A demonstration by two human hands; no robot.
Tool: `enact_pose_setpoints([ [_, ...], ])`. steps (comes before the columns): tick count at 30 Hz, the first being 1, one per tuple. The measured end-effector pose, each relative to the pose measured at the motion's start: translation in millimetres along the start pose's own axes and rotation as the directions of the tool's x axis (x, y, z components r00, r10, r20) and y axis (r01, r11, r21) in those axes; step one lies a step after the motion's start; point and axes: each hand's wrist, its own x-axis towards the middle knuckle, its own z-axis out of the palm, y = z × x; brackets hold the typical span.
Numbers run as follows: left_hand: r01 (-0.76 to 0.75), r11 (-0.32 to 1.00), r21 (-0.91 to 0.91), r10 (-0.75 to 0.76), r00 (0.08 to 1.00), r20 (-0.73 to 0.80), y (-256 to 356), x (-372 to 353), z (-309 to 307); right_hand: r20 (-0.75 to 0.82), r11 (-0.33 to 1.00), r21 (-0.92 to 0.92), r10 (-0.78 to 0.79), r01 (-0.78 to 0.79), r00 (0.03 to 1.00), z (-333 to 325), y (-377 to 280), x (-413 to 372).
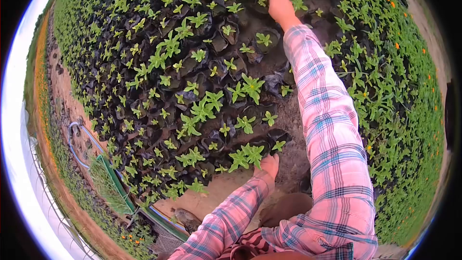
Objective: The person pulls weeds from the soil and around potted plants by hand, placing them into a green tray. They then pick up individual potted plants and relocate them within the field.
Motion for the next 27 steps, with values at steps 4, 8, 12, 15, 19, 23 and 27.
enact_pose_setpoints([
  [4,0.016,0.999,-0.046,-0.01,0.993,0.116,2,3,-6,-0.159,0.964,0.13,0.251,-0.232,0.955,-37,4,3],
  [8,-0.001,1.0,0.009,0.0,0.998,0.062,3,2,3,-0.306,0.971,0.017,0.232,-0.239,0.923,-59,52,12],
  [12,0.029,1.0,-0.01,-0.028,0.992,0.119,4,4,-10,-0.028,0.942,-0.272,0.195,-0.195,0.98,-36,92,17],
  [15,0.036,0.999,-0.018,-0.033,0.99,0.138,2,4,-7,0.041,0.952,-0.256,0.184,-0.168,0.982,-24,104,14],
  [19,0.058,0.998,-0.009,-0.055,0.981,0.185,5,6,-14,-0.028,0.974,0.001,0.226,-0.226,0.974,-25,109,22],
  [23,0.061,0.997,-0.052,-0.053,0.988,0.147,3,4,-7,-0.184,0.897,0.439,0.033,0.052,0.982,-68,71,34],
  [27,0.001,0.999,-0.039,0.004,0.992,0.123,0,7,-6,-0.148,0.92,0.38,-0.038,0.092,0.988,-75,34,41],
])
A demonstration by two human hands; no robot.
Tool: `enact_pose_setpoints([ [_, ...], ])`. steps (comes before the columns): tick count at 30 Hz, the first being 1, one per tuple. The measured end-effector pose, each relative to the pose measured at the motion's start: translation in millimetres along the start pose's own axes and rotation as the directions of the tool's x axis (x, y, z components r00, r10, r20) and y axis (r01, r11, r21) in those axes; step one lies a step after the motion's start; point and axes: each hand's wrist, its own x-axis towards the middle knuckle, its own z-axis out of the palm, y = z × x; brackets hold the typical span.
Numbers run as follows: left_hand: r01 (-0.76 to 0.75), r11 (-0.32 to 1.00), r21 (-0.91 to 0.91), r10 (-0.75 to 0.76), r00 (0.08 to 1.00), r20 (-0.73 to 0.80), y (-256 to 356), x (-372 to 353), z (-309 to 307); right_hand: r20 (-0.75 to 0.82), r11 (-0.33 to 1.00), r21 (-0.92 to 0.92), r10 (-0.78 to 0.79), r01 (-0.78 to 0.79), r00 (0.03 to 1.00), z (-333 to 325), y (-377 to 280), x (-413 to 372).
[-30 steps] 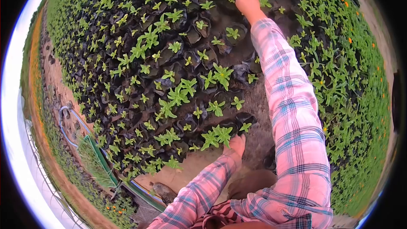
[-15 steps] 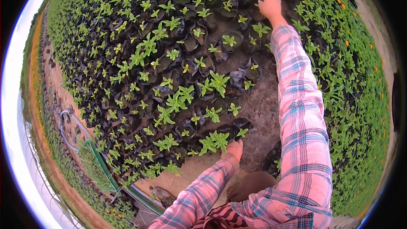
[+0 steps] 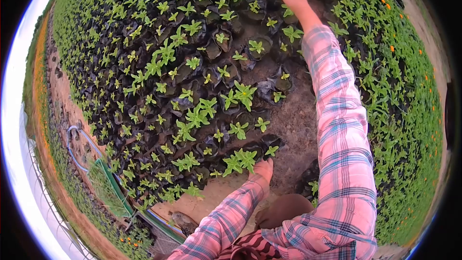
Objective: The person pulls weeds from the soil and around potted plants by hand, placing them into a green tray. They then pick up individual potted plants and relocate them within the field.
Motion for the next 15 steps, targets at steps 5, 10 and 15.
enact_pose_setpoints([
  [5,-0.003,1.0,-0.024,0.003,1.0,0.0,1,0,3,0.055,0.977,-0.201,0.086,-0.073,0.995,21,7,-11],
  [10,0.011,0.997,-0.071,-0.009,1.0,0.023,-1,2,4,0.082,0.952,-0.299,-0.034,0.057,0.996,54,-12,-24],
  [15,0.014,1.0,0.001,-0.014,1.0,-0.008,1,1,5,0.188,0.857,-0.507,0.006,0.092,0.982,80,-15,-30],
])
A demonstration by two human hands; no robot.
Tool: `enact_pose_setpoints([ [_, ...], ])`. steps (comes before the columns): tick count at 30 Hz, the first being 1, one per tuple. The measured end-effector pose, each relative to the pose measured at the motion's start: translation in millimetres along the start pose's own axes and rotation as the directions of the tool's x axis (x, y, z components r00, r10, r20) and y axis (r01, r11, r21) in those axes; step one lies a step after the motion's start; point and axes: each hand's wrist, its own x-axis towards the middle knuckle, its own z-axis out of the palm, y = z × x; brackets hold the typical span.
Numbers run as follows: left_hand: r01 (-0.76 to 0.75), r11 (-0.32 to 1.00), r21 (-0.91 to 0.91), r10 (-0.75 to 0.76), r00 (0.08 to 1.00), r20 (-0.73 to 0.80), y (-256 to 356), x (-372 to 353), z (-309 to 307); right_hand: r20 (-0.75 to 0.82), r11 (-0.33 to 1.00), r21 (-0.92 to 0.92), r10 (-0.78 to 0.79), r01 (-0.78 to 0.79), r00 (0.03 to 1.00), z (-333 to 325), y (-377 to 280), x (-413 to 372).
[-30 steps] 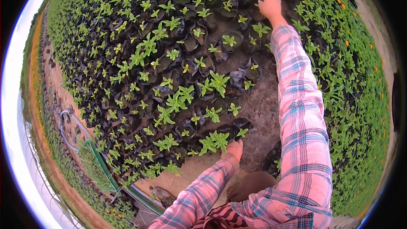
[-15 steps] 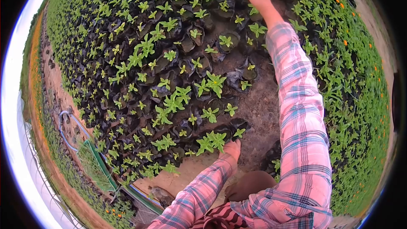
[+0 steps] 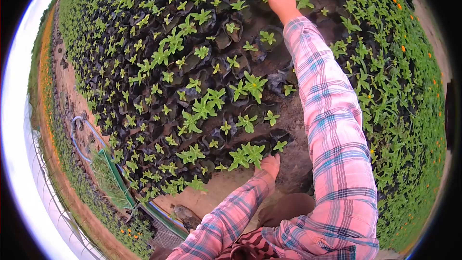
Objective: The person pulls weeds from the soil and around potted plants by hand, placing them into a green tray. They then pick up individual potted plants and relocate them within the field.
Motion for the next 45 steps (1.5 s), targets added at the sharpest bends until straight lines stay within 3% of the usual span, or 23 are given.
enact_pose_setpoints([
  [2,0.026,0.999,-0.041,-0.022,0.996,0.088,1,1,-3,-0.149,0.999,0.044,0.029,-0.023,0.988,7,2,-4],
  [7,0.019,0.999,-0.045,-0.017,0.999,0.039,2,0,4,-0.416,0.996,0.08,0.054,-0.023,0.908,37,30,-4],
  [9,0.034,0.999,-0.031,-0.033,0.999,0.016,3,-3,0,-0.419,0.98,-0.183,-0.004,-0.08,0.908,43,37,-6],
  [11,0.046,0.999,-0.028,-0.045,0.998,0.036,3,-3,-3,-0.468,0.964,-0.264,-0.112,-0.018,0.876,49,41,-4],
  [13,0.032,0.999,0.011,-0.032,0.998,0.054,2,-2,-8,-0.266,0.968,-0.159,0.149,-0.196,0.952,53,34,-1],
  [14,0.02,0.999,0.042,-0.023,0.997,0.072,1,-1,-11,-0.275,0.979,0.052,0.205,-0.198,0.939,53,34,-7],
  [15,0.017,0.999,0.046,-0.02,0.997,0.071,0,0,-16,-0.278,0.978,0.051,0.209,-0.203,0.938,38,25,-10],
  [17,0.035,0.999,-0.015,-0.032,0.987,0.156,-1,0,-24,-0.075,0.875,0.196,0.463,-0.442,0.883,11,11,-15],
  [19,-0.005,1.0,-0.024,0.009,0.991,0.136,-3,-1,-26,-0.055,0.936,0.144,0.333,-0.323,0.941,14,19,-14],
  [20,-0.018,0.999,-0.035,0.022,0.994,0.108,-3,-1,-27,-0.135,0.929,0.232,0.323,-0.287,0.937,21,23,-12],
  [21,-0.034,0.999,-0.038,0.038,0.993,0.11,-1,-1,-32,-0.088,0.85,0.358,0.442,-0.385,0.893,-14,10,-22],
  [23,0.114,0.988,-0.108,-0.106,0.991,0.081,3,-2,-47,-0.103,0.805,0.444,0.481,-0.393,0.871,-43,12,-36],
  [26,0.055,0.998,-0.017,-0.053,0.994,0.099,0,-2,-44,-0.171,0.836,0.451,0.426,-0.314,0.888,-65,57,-64],
  [27,-0.003,0.999,0.04,-0.002,0.993,0.114,-1,-2,-40,0.061,0.737,0.553,0.43,-0.389,0.901,-99,66,-80],
  [28,0.012,0.999,0.03,-0.014,0.997,0.07,0,-1,-40,0.108,0.632,0.603,0.54,-0.487,0.834,-104,78,-93],
  [29,0.009,1.0,0.021,-0.011,0.996,0.086,3,-2,-42,0.115,0.526,0.706,0.575,-0.474,0.81,-93,107,-106],
  [31,0.175,0.981,-0.08,-0.174,0.984,0.02,7,-3,-49,0.158,0.489,0.686,0.623,-0.539,0.766,-129,118,-133],
  [33,0.135,0.99,-0.051,-0.138,0.989,-0.049,4,2,-45,0.142,0.475,0.706,0.631,-0.525,0.762,-144,130,-164],
  [35,0.356,0.887,-0.293,-0.264,0.913,0.31,2,10,-55,0.182,0.435,0.75,0.589,-0.499,0.787,-162,115,-191],
  [39,0.084,0.996,-0.006,-0.075,0.92,0.385,0,7,-54,0.419,0.291,0.79,0.385,-0.539,0.822,-175,66,-230],
  [41,0.071,0.997,0.002,-0.067,0.933,0.354,-1,4,-44,0.412,0.38,0.762,0.34,-0.524,0.845,-156,44,-243],
  [43,0.04,0.999,0.015,-0.043,0.949,0.313,-1,4,-48,0.231,0.691,0.643,0.237,-0.331,0.944,-143,23,-253],
  [45,0.046,0.999,0.013,-0.048,0.942,0.333,-2,4,-49,0.173,0.767,0.571,0.237,-0.294,0.956,-130,6,-263],
])
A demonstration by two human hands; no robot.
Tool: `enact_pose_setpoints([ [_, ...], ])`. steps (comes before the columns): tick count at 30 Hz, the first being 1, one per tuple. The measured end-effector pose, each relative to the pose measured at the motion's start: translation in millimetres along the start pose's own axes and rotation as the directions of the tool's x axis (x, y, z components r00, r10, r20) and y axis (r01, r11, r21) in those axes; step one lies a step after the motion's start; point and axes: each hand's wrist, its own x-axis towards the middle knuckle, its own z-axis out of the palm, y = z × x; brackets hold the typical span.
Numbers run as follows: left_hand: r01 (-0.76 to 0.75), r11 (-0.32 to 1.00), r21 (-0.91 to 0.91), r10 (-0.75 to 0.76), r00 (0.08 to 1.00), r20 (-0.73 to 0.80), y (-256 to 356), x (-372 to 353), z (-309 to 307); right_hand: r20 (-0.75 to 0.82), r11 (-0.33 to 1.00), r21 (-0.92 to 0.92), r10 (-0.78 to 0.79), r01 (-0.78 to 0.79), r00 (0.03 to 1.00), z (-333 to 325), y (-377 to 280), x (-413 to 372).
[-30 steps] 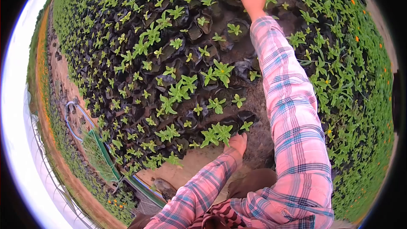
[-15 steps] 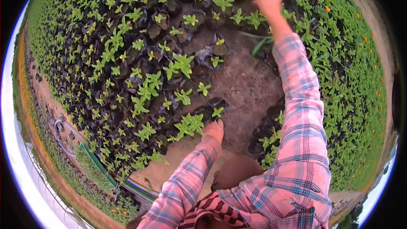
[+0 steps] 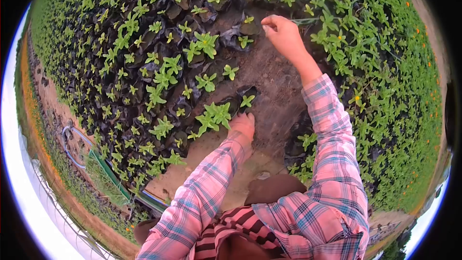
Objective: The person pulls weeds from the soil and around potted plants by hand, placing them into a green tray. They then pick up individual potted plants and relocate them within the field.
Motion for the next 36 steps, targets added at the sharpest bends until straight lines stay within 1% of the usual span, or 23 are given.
enact_pose_setpoints([
  [3,-0.05,0.998,0.03,0.051,0.998,-0.036,0,-8,-5,-0.09,0.995,0.062,0.078,-0.072,0.993,16,-17,-21],
  [6,-0.056,0.997,0.049,0.059,0.996,-0.062,0,-8,-4,-0.05,0.99,0.041,0.14,-0.138,0.989,32,-22,-32],
  [7,-0.062,0.996,0.061,0.066,0.995,-0.073,0,-8,-4,0.0,0.981,0.1,0.168,-0.167,0.986,40,-16,-32],
  [8,-0.062,0.996,0.056,0.066,0.994,-0.083,0,-9,-5,-0.018,0.982,0.098,0.163,-0.161,0.986,48,-11,-32],
  [10,-0.07,0.996,0.052,0.075,0.991,-0.11,-1,-9,-6,0.008,0.93,0.277,0.251,-0.244,0.968,58,-8,-29],
  [11,-0.067,0.996,0.052,0.072,0.993,-0.094,-1,-8,-6,-0.064,0.946,0.272,0.201,-0.176,0.978,64,-6,-28],
  [12,-0.067,0.996,0.052,0.07,0.995,-0.076,-1,-8,-5,-0.076,0.95,0.262,0.193,-0.167,0.978,68,-7,-28],
  [14,-0.079,0.996,0.046,0.082,0.994,-0.078,-2,-7,-3,-0.193,0.98,0.115,0.184,-0.164,0.964,75,-10,-29],
  [15,-0.079,0.996,0.038,0.081,0.994,-0.068,-3,-7,-4,-0.217,0.968,0.168,0.22,-0.186,0.951,74,-19,-26],
  [16,-0.089,0.995,0.035,0.091,0.993,-0.078,-3,-6,-4,-0.224,0.971,0.156,0.212,-0.179,0.951,71,-25,-24],
  [18,-0.077,0.996,0.049,0.082,0.991,-0.104,-3,-9,-1,-0.145,0.878,0.349,0.397,-0.328,0.907,58,-41,-23],
  [19,-0.085,0.995,0.043,0.09,0.99,-0.107,-3,-11,-1,-0.156,0.86,0.394,0.411,-0.325,0.898,52,-49,-21],
  [22,-0.084,0.995,0.055,0.091,0.986,-0.142,-3,-10,-1,-0.177,0.861,0.377,0.428,-0.34,0.886,47,-54,-14],
  [24,-0.053,0.996,0.07,0.062,0.989,-0.135,-2,-6,3,-0.212,0.888,0.356,0.381,-0.291,0.9,59,-49,-10],
  [25,-0.062,0.996,0.067,0.071,0.988,-0.14,-2,-7,3,-0.195,0.867,0.412,0.383,-0.279,0.903,73,-40,-9],
  [26,-0.07,0.995,0.066,0.079,0.985,-0.151,-3,-11,2,-0.163,0.887,0.389,0.332,-0.249,0.929,89,-23,-10],
  [28,-0.076,0.995,0.067,0.086,0.982,-0.17,-4,-13,4,-0.268,0.96,0.229,0.223,-0.163,0.938,106,4,-13],
  [29,-0.075,0.993,0.093,0.094,0.969,-0.229,-5,-13,7,-0.269,0.961,0.228,0.219,-0.158,0.938,105,11,-14],
  [30,-0.072,0.99,0.119,0.104,0.953,-0.286,-5,-10,10,-0.233,0.948,0.229,0.275,-0.222,0.933,95,4,-18],
  [31,-0.07,0.99,0.12,0.102,0.952,-0.287,-5,-5,16,-0.196,0.93,0.229,0.332,-0.287,0.923,84,-1,-21],
  [32,-0.058,0.991,0.122,0.094,0.944,-0.317,-5,0,22,-0.257,0.942,0.227,0.303,-0.247,0.918,69,-5,-20],
  [34,-0.046,0.991,0.129,0.087,0.938,-0.335,-5,2,27,-0.504,0.992,0.039,0.122,-0.118,0.855,43,-3,-8],
  [36,-0.058,0.992,0.116,0.092,0.945,-0.313,-5,1,23,-0.504,0.98,-0.141,0.048,-0.137,0.863,24,-2,8],
])
